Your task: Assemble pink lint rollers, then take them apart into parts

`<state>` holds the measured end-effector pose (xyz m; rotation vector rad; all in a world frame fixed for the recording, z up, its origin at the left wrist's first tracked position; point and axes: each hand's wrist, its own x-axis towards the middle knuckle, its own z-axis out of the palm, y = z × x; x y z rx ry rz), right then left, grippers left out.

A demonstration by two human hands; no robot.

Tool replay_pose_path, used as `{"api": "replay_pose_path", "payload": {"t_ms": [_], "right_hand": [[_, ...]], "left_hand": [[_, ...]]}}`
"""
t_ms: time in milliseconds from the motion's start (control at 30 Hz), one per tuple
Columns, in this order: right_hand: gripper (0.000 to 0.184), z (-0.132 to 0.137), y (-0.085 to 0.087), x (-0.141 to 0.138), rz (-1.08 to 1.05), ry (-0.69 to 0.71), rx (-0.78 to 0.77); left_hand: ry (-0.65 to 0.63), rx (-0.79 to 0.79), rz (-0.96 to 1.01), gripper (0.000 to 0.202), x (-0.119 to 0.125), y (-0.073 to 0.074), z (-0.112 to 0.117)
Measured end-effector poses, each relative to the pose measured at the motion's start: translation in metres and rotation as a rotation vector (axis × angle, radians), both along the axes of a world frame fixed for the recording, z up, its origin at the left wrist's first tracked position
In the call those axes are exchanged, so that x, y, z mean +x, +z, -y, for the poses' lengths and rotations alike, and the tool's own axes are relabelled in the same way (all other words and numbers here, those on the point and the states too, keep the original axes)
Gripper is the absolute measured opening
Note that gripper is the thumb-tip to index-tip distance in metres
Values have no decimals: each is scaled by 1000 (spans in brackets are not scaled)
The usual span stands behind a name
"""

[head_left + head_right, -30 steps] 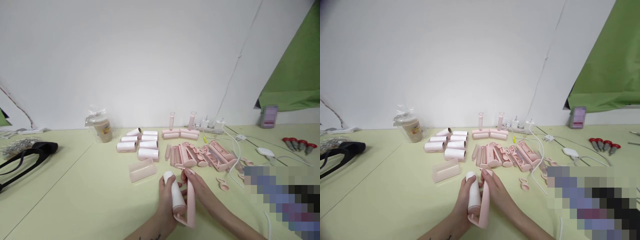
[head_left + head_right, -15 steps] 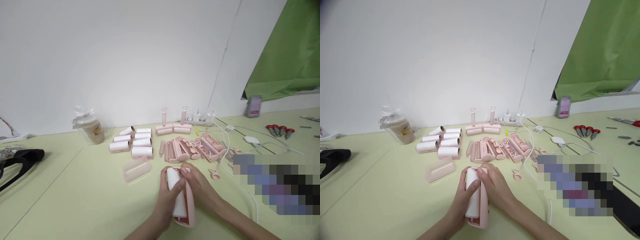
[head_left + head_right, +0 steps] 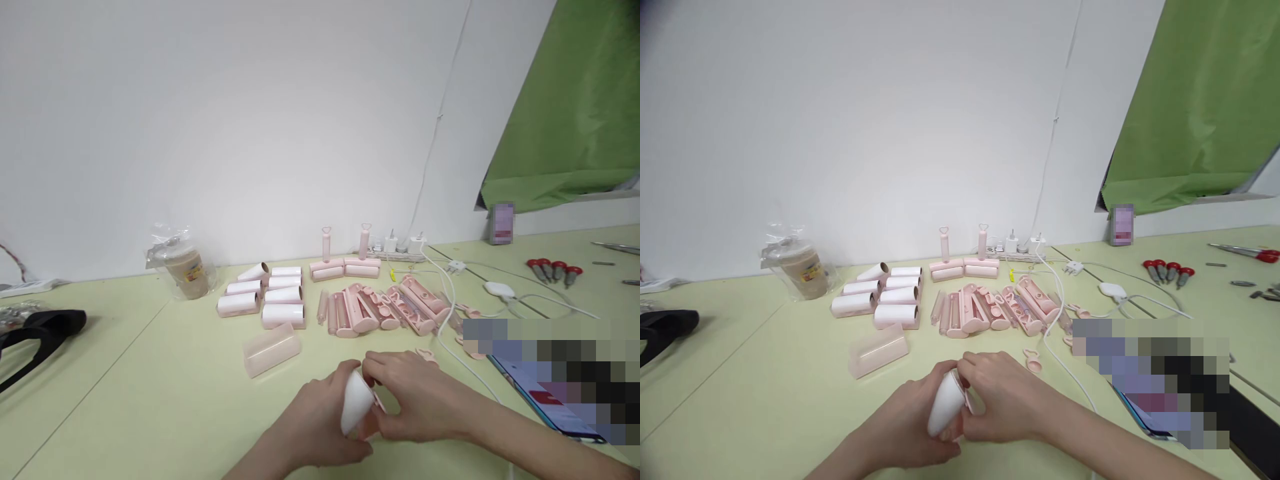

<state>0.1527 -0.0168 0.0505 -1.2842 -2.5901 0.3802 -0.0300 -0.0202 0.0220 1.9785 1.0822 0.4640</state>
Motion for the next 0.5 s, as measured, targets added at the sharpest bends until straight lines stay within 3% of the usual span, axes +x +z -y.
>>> {"api": "replay_pose_path", "payload": {"t_ms": [133, 267, 433, 500], "right_hand": [[14, 8, -5, -3, 80, 56, -67], [17, 13, -10, 1, -46, 81, -197], [5, 16, -5, 1, -171, 212, -292], [11, 16, 0, 1, -147, 247, -325]], "left_hand": [[-46, 83, 57, 57, -7, -6, 7], [-47, 53, 126, 45, -14, -14, 10], [-85, 8, -45, 22, -14, 10, 16], [-105, -5, -101, 19, -14, 21, 17]]}}
